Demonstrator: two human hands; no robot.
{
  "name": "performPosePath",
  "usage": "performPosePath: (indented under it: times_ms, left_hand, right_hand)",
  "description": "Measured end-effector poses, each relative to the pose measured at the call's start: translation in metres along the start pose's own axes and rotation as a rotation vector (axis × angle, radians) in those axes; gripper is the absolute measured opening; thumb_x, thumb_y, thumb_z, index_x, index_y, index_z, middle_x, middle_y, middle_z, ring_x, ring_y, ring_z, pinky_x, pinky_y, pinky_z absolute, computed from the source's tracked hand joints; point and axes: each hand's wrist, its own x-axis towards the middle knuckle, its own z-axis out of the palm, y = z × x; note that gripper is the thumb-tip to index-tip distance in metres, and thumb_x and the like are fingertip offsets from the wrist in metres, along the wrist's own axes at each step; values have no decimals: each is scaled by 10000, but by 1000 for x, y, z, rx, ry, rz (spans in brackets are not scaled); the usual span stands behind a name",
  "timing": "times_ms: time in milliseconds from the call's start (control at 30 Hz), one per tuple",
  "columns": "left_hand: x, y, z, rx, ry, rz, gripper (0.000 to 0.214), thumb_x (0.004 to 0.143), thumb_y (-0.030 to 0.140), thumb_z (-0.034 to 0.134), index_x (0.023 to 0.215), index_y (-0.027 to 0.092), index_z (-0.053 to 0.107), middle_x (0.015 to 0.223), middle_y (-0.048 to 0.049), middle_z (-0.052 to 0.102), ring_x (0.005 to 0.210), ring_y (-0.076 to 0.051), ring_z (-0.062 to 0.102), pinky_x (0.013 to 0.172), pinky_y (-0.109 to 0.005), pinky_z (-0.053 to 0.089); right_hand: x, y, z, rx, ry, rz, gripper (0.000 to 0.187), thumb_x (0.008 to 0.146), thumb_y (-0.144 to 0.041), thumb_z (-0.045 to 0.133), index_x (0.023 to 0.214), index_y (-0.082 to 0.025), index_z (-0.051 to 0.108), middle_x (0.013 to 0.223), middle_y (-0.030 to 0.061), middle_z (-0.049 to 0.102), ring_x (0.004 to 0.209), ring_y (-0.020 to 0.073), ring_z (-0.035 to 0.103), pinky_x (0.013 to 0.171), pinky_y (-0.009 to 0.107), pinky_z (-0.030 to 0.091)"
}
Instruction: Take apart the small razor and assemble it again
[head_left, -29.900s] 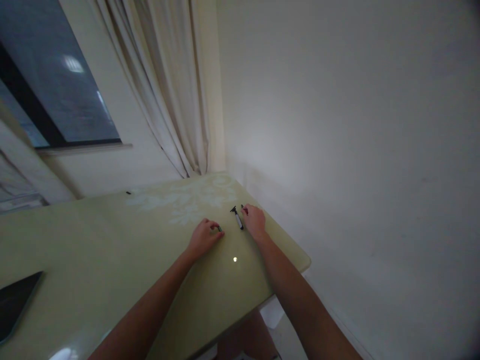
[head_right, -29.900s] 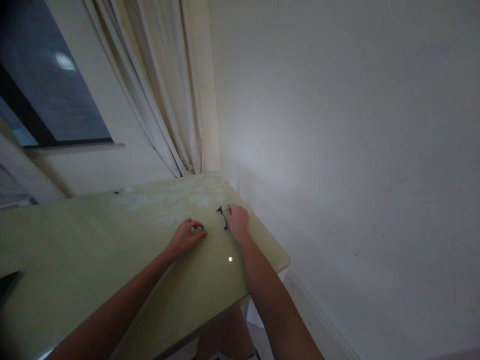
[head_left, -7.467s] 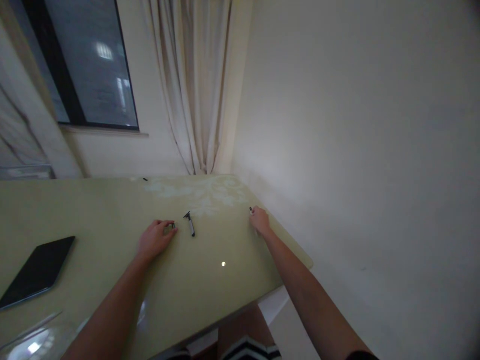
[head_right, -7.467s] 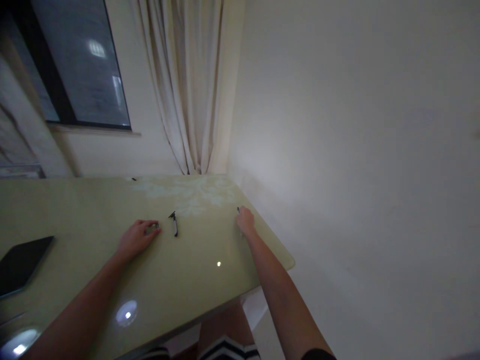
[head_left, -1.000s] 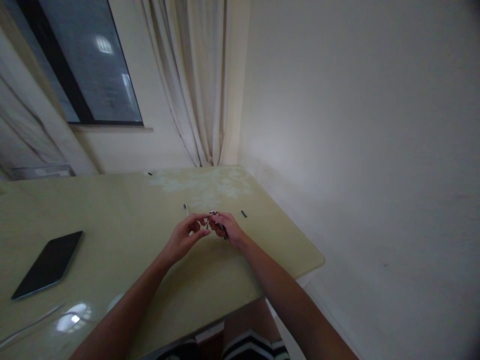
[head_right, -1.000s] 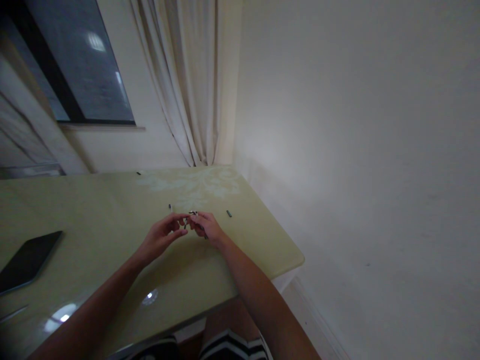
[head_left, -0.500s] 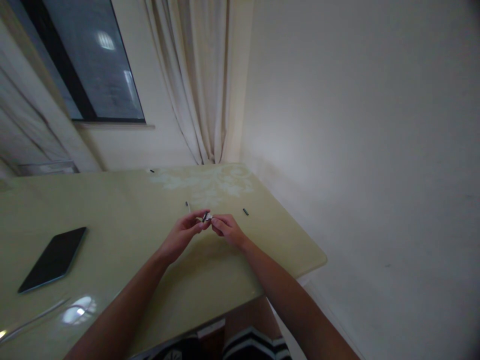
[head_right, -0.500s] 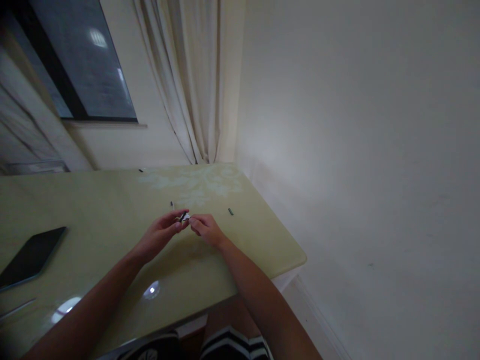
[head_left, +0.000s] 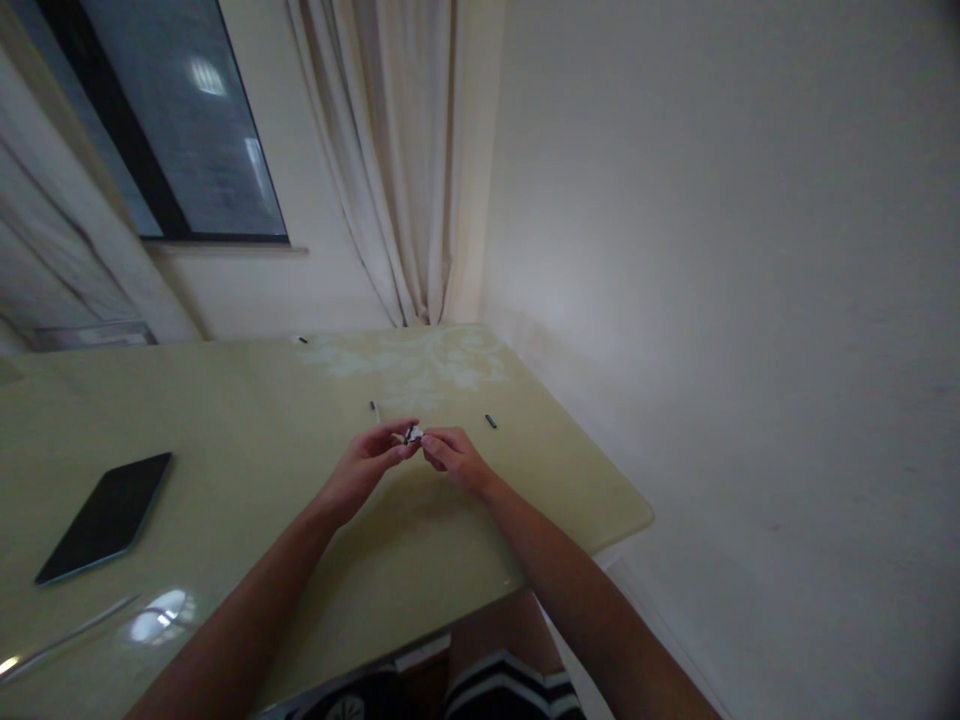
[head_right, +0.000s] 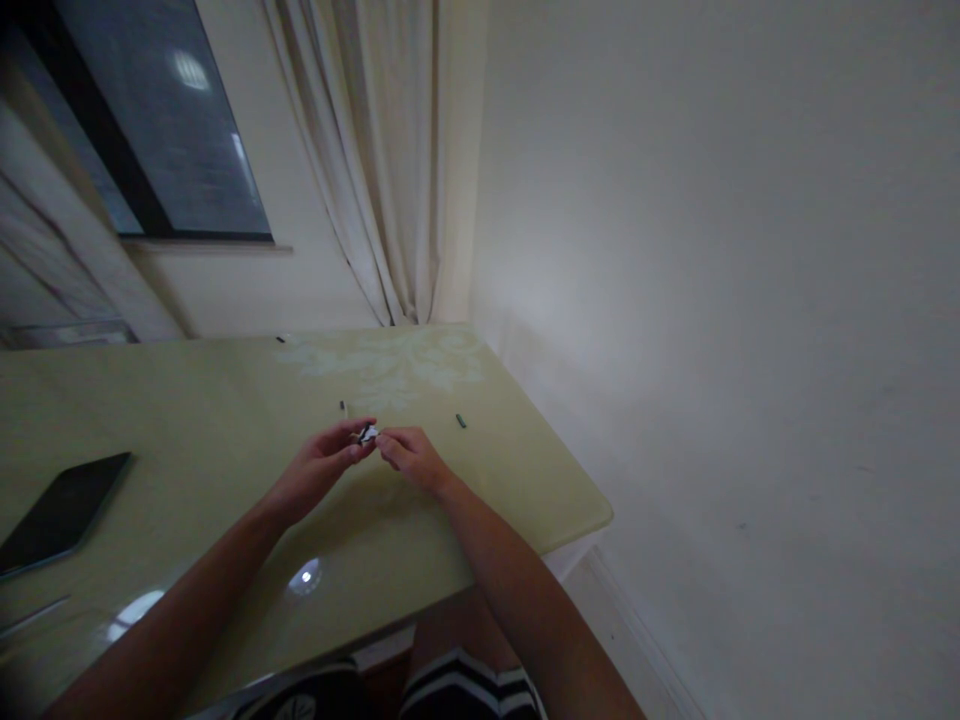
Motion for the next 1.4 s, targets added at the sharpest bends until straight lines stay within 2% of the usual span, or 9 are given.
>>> performPosePath:
  times_ms: [567,900,1167,1400]
  left_hand:
    - [1,-4,-2,4,19,7,525,721,402,898,1194,214,770,970,-67,778,875,-193,693,875,-336,533]
    - [1,-4,-2,-34,14,-5,498,718,395,907,1168,224,778,987,-69,787,897,-192,695,896,-330,517]
    - [1,-3,0,-14,25,-7,529,717,414,902,1188,212,771,978,-65,783,903,-194,692,895,-332,523]
    - [1,-5,-1,-18,12,-6,515,735,397,892,1208,233,770,970,-50,776,906,-181,685,897,-315,517]
  right_hand:
    - [-1,2,0,-36,-10,0,527,940,-664,524,718,-188,567,598,-41,378,579,119,330,548,272,244]
    - [-2,1,-1,-16,-15,-12,523,955,-638,520,845,-157,694,599,-49,369,564,114,322,546,268,246]
    - [-2,3,0,-48,15,-36,519,956,-650,512,793,-173,634,593,-47,377,563,117,334,548,270,267]
    - [-2,3,0,-61,8,-40,519,962,-640,509,689,-198,517,593,-42,379,569,117,328,546,272,259]
